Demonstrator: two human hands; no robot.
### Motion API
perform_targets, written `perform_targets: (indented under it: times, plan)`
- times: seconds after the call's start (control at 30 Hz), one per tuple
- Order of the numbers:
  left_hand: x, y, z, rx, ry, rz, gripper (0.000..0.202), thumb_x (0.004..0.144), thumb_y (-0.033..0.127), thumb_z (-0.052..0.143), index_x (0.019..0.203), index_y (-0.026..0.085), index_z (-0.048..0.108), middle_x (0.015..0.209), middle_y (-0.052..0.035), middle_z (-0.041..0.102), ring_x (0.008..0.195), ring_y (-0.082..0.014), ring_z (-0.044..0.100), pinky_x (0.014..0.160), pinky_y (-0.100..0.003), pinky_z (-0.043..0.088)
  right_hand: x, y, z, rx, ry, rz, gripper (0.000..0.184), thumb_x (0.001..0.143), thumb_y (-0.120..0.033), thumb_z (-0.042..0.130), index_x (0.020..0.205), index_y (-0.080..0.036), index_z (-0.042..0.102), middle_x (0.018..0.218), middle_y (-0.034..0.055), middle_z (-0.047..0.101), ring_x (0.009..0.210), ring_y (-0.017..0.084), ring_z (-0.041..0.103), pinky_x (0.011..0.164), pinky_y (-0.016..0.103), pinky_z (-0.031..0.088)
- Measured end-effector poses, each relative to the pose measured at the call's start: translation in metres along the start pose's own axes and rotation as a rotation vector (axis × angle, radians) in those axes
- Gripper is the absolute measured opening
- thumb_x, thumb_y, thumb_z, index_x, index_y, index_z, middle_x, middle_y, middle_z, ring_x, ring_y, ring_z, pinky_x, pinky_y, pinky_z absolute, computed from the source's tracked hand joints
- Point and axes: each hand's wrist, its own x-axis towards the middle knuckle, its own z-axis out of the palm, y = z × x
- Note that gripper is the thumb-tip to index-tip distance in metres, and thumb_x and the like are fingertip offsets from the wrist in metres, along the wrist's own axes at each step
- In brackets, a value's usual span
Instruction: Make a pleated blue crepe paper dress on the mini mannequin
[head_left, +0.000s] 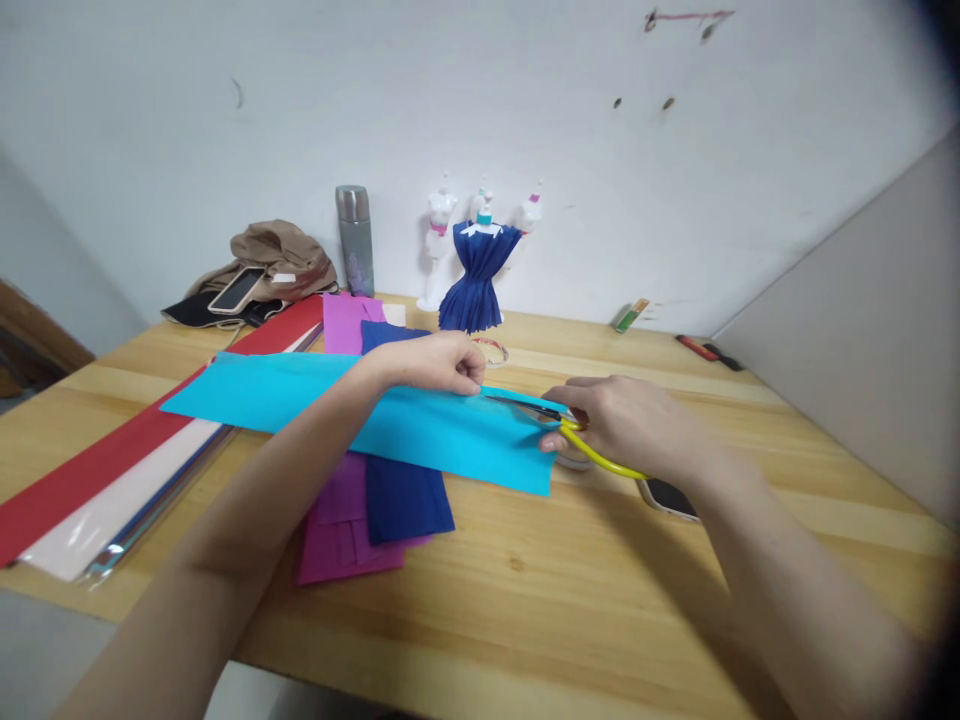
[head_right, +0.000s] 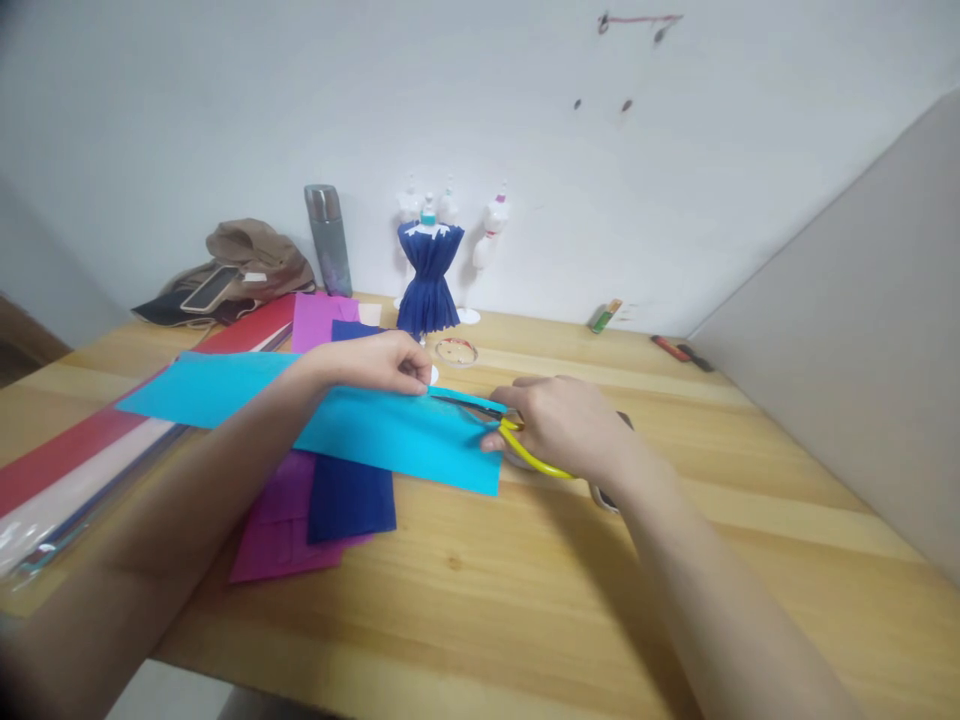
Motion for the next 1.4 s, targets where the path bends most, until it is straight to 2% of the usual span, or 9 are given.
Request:
perform_targets:
  times: [0.33, 0.6, 1.03, 1.23, 1.4]
  plan:
    - [0.0013, 0.0011, 0.0013, 0.012, -0.022, -0.015, 0.005, 0.072, 0.018, 0.058, 0.071, 0.014, 0.061, 0.067, 0.0006, 0.058, 0.064, -0.0115, 0.05, 0.062, -0.026, 0.035, 0.0021, -0.003, 0.0044, -0.004, 0.004, 0.0, 0.033, 0.09, -0.052, 0.052, 0.09, -0.022, 0.066, 0.082, 0.0079, 0.071, 0.071, 0.024, 0.064, 0.054, 0.03, 0.026]
    - [0.0019, 0.0009, 0.0006, 0.044, -0.023, -0.015, 0.009, 0.072, 0.019, 0.058, 0.074, 0.013, 0.064, 0.067, 0.0008, 0.06, 0.064, -0.0115, 0.052, 0.062, -0.025, 0.036, 0.0019, -0.0006, 0.0061, 0.047, 0.015, 0.001, 0.03, 0.09, -0.049, 0.052, 0.083, -0.023, 0.065, 0.081, 0.0071, 0.071, 0.069, 0.023, 0.062, 0.054, 0.029, 0.027]
    - [0.0022, 0.0, 0.0015, 0.051, -0.024, -0.005, 0.006, 0.073, 0.018, 0.059, 0.072, 0.013, 0.062, 0.067, 0.001, 0.059, 0.063, -0.0102, 0.051, 0.061, -0.024, 0.036, 0.0025, 0.0016, 0.0089, 0.064, -0.01, -0.002, 0.029, 0.089, -0.048, 0.053, 0.087, -0.023, 0.068, 0.077, 0.0069, 0.071, 0.068, 0.023, 0.063, 0.054, 0.029, 0.027]
    - [0.0021, 0.0003, 0.0005, 0.065, -0.018, -0.012, 0.007, 0.073, 0.017, 0.058, 0.075, 0.013, 0.063, 0.068, 0.0002, 0.061, 0.064, -0.011, 0.052, 0.062, -0.024, 0.035, 0.0029, 0.002, 0.0083, 0.05, 0.0, -0.013, 0.03, 0.09, -0.047, 0.05, 0.084, -0.022, 0.066, 0.075, 0.0069, 0.069, 0.065, 0.022, 0.062, 0.054, 0.029, 0.026]
    - [0.0018, -0.0006, 0.0005, 0.037, -0.03, 0.003, 0.005, 0.073, 0.018, 0.058, 0.071, 0.014, 0.061, 0.066, 0.0009, 0.058, 0.064, -0.011, 0.051, 0.062, -0.025, 0.035, 0.0032, -0.0008, 0.0048, 0.052, -0.018, -0.038, 0.03, 0.089, -0.049, 0.052, 0.085, -0.021, 0.063, 0.08, 0.0076, 0.069, 0.069, 0.023, 0.062, 0.056, 0.03, 0.029]
